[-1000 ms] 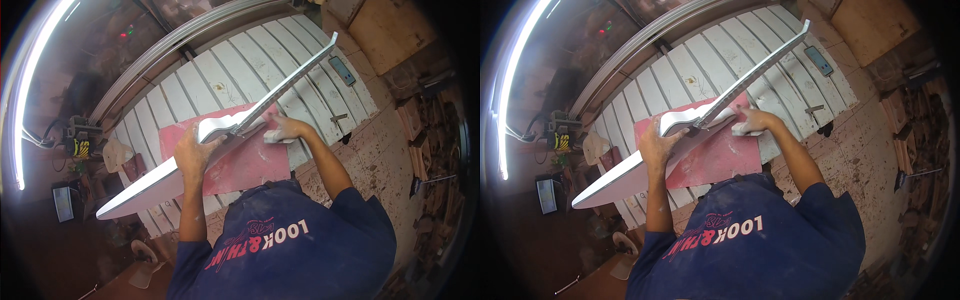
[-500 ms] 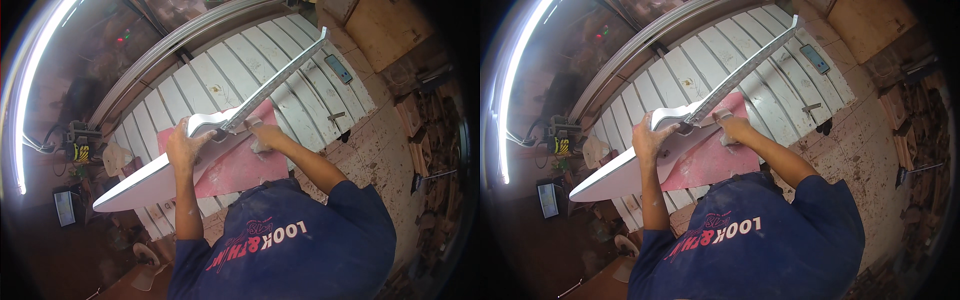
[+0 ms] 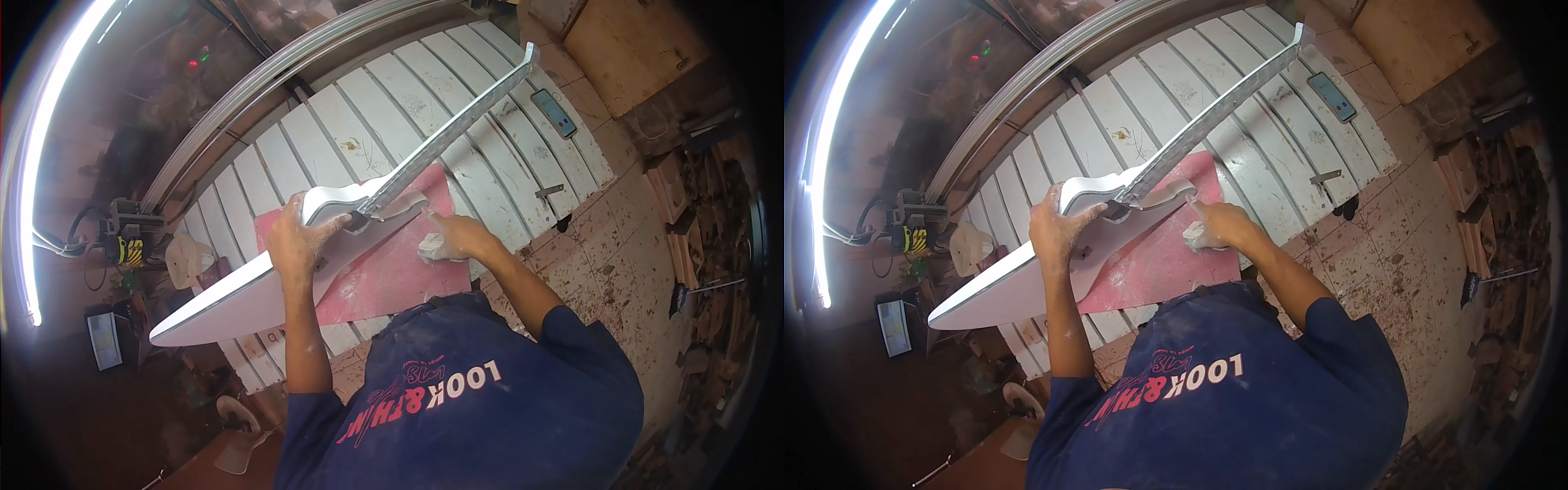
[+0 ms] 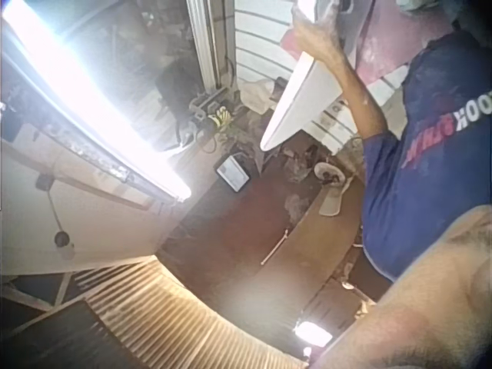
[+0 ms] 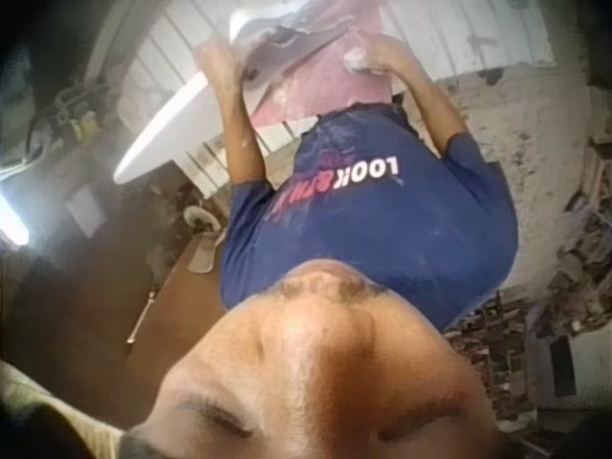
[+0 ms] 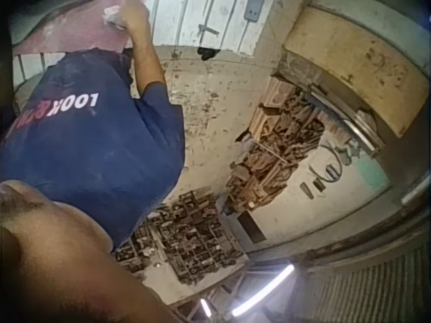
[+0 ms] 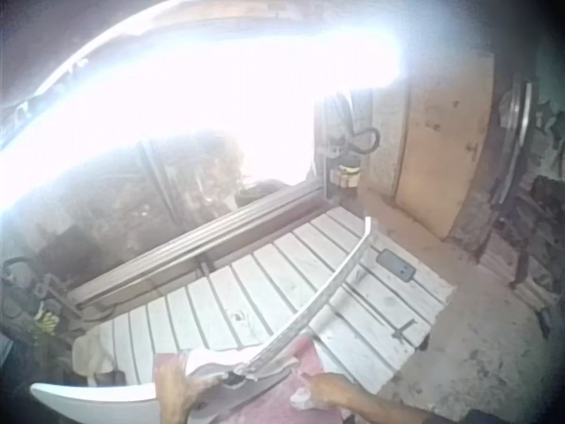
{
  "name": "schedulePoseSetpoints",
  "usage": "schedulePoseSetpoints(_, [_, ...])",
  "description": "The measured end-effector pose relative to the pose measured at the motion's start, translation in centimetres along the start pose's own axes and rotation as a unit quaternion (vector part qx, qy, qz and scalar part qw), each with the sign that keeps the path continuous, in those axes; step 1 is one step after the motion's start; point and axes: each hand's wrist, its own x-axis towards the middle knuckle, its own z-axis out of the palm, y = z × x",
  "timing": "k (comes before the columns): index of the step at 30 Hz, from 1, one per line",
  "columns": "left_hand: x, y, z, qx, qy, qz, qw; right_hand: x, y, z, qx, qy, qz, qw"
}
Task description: The person sands the edges and contours of a white electric guitar body using a sanding block and a piece of sandpaper. The person turns the guitar body over and rotates it to reach different sections of the edges and the cutout areas.
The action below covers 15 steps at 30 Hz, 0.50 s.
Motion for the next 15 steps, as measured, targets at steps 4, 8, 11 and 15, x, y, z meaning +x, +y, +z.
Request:
schedulePoseSetpoints(4, [-0.3, -0.1, 0.5, 0.027, 0.026, 0.024, 0.999, 1.8, -1.4, 0.5, -0.027, -0.047, -0.009, 0.998])
schedulePoseSetpoints(8, [-1.2, -0.2, 1.1, 0.037, 0.045, 0.035, 0.998, 4.5, -2.1, 1.2, -0.041, -0.087, 0.035, 0.995])
schedulePoseSetpoints(11, [-2.2, 0.2, 1.3, 0.037, 0.029, 0.011, 0.999, 6.4, -2.5, -0.1, -0.036, -0.107, 0.048, 0.992])
schedulePoseSetpoints(15, [-3.1, 0.3, 1.7, 0.02, 0.068, 0.059, 0.996, 6.9, -1.9, 1.2, -0.067, -0.061, 0.047, 0.995])
